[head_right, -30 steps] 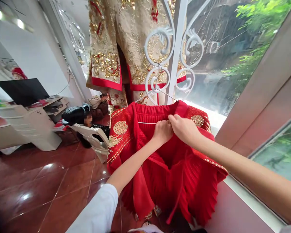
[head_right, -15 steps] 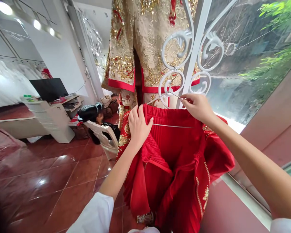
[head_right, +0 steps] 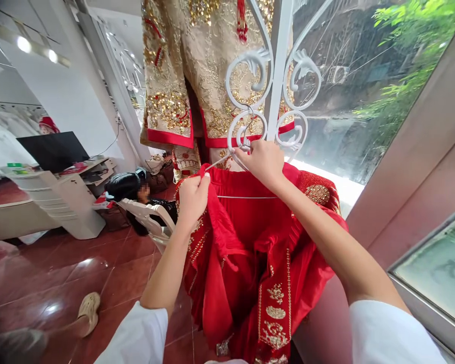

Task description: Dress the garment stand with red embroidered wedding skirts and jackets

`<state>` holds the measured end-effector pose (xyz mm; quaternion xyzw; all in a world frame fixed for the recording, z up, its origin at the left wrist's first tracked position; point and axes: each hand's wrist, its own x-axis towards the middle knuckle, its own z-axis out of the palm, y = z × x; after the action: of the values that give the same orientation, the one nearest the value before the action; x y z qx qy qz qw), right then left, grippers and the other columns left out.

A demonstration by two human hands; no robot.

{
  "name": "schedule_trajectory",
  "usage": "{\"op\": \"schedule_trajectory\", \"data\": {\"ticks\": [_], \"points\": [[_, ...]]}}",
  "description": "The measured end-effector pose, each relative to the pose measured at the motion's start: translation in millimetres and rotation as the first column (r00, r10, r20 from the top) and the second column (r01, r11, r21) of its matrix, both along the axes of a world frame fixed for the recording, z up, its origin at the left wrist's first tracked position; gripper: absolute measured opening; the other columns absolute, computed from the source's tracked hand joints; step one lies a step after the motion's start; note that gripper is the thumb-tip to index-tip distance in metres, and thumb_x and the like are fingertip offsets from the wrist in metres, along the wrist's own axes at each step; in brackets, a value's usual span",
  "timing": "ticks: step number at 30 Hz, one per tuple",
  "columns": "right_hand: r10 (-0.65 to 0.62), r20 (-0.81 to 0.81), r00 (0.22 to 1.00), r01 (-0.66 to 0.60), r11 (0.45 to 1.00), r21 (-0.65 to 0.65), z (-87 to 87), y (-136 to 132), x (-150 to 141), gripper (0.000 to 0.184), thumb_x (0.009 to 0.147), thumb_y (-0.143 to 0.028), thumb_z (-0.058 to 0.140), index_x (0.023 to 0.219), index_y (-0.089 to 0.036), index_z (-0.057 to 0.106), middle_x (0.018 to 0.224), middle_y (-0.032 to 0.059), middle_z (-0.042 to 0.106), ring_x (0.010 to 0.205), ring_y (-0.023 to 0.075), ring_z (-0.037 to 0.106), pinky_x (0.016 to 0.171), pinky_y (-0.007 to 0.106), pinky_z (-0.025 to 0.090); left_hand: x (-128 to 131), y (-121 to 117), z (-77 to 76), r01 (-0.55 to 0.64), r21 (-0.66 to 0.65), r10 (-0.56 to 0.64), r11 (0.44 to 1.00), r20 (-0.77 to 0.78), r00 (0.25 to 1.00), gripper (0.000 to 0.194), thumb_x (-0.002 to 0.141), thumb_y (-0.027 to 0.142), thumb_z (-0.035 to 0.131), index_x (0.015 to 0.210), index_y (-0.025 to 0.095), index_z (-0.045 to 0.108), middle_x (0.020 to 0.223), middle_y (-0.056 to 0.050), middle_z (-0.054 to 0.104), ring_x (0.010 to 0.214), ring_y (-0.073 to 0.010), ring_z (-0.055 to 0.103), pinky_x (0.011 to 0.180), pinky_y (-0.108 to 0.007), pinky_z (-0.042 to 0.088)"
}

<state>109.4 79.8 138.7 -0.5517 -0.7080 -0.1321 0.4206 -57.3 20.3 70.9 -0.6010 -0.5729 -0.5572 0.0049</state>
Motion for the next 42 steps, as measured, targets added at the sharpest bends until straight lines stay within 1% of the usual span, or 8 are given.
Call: {"op": "schedule_trajectory", "data": {"ticks": [6,19,24,28,31,34,38,42], "points": [[-0.023,0.056,0.998,0.024,1.0,-0.004,-3.8,4.1,-1.6,0.052,0.078,-0.063,0.048,0.053,-0.017,0.051,0.052,0.0056,0.049,0.056,0.0158,0.045,0.053,0.027,0.024,-0.4,8.7,46.4,-0.06,0.257,-0.004,0.965,0.24,0.971,0.042,0.085,0.034,0.042,0.051,0.021,0.022,0.047,0.005,0.021,0.046,-0.0096,0.027,0.05,-0.027,0.019],[0.041,0.103,0.994,-0.044,0.999,0.02,-7.6,7.8,-9.4,0.054,0.083,-0.058,0.043,0.047,-0.019,0.044,0.046,0.0044,0.046,0.049,0.014,0.04,0.052,0.028,0.02,-38.9,16.5,94.2,-0.07,0.434,-0.13,0.898,0.415,0.9,0.046,0.089,0.035,0.044,0.051,0.022,0.021,0.048,0.005,0.028,0.049,-0.009,0.033,0.05,-0.026,0.024],[0.126,0.043,0.991,-0.128,0.991,0.042,-9.5,12.5,-7.4,0.054,0.083,-0.058,0.044,0.044,-0.02,0.036,0.042,0.0012,0.039,0.046,0.012,0.035,0.05,0.028,0.02,-16.7,-10.7,61.4,-0.116,0.26,0.117,0.959,0.01,0.993,0.048,0.092,0.039,0.038,0.049,0.02,0.028,0.05,0.003,0.038,0.052,-0.0081,0.038,0.054,-0.027,0.022],[0.234,0.01,0.972,-0.234,0.972,0.034,-9.3,14.9,-1.0,0.056,0.08,-0.059,0.048,0.044,-0.021,0.027,0.04,-0.003,0.029,0.043,0.009,0.027,0.048,0.027,0.018,-21.3,-32.1,9.6,-0.034,-0.104,-0.012,0.994,-0.414,0.91,0.048,0.088,0.042,0.043,0.047,0.018,0.04,0.045,0.002,0.041,0.045,-0.0105,0.037,0.051,-0.028,0.023],[0.27,-0.008,0.963,-0.27,0.962,0.044,-11.4,15.8,0.3,0.056,0.08,-0.057,0.05,0.045,-0.021,0.025,0.041,-0.0042,0.027,0.044,0.0079,0.024,0.048,0.027,0.018,-48.5,-29.0,-8.8,-0.139,0.055,0.149,0.989,-0.379,0.913,0.039,0.091,0.036,0.037,0.062,0.018,0.055,0.062,-0.003,0.057,0.059,-0.0135,0.049,0.058,-0.026,0.034],[0.301,-0.036,0.953,-0.299,0.953,0.058,-12.3,15.9,1.0,0.053,0.08,-0.053,0.052,0.046,-0.02,0.029,0.042,-0.0042,0.029,0.045,0.0077,0.027,0.049,0.027,0.02,-66.4,-17.8,-7.0,-0.232,0.258,0.307,0.938,-0.305,0.902,0.026,0.089,0.032,0.042,0.093,0.017,0.062,0.094,-0.007,0.063,0.087,-0.0186,0.055,0.075,-0.028,0.041],[0.386,-0.157,0.909,-0.391,0.92,0.001,-3.8,7.9,20.4,0.046,0.086,-0.052,0.042,0.056,-0.018,0.049,0.05,-0.0002,0.045,0.049,0.0101,0.039,0.051,0.026,0.027,-50.0,-6.3,7.2,-0.225,0.207,0.3,0.952,-0.501,0.812,0.036,0.087,0.042,0.045,0.112,0.021,0.059,0.112,-0.008,0.062,0.106,-0.0266,0.048,0.086,-0.037,0.04],[0.11,-0.18,0.977,-0.084,0.985,0.149,-2.9,-21.5,58.0,0.039,0.086,-0.051,0.043,0.081,-0.016,0.06,0.067,0.0063,0.057,0.061,0.0153,0.05,0.056,0.028,0.032,-26.4,6.9,22.3,-0.195,0.189,0.269,0.962,-0.56,0.784,0.041,0.087,0.045,0.043,0.113,0.018,0.059,0.109,-0.011,0.064,0.103,-0.0286,0.052,0.091,-0.044,0.033]]}}
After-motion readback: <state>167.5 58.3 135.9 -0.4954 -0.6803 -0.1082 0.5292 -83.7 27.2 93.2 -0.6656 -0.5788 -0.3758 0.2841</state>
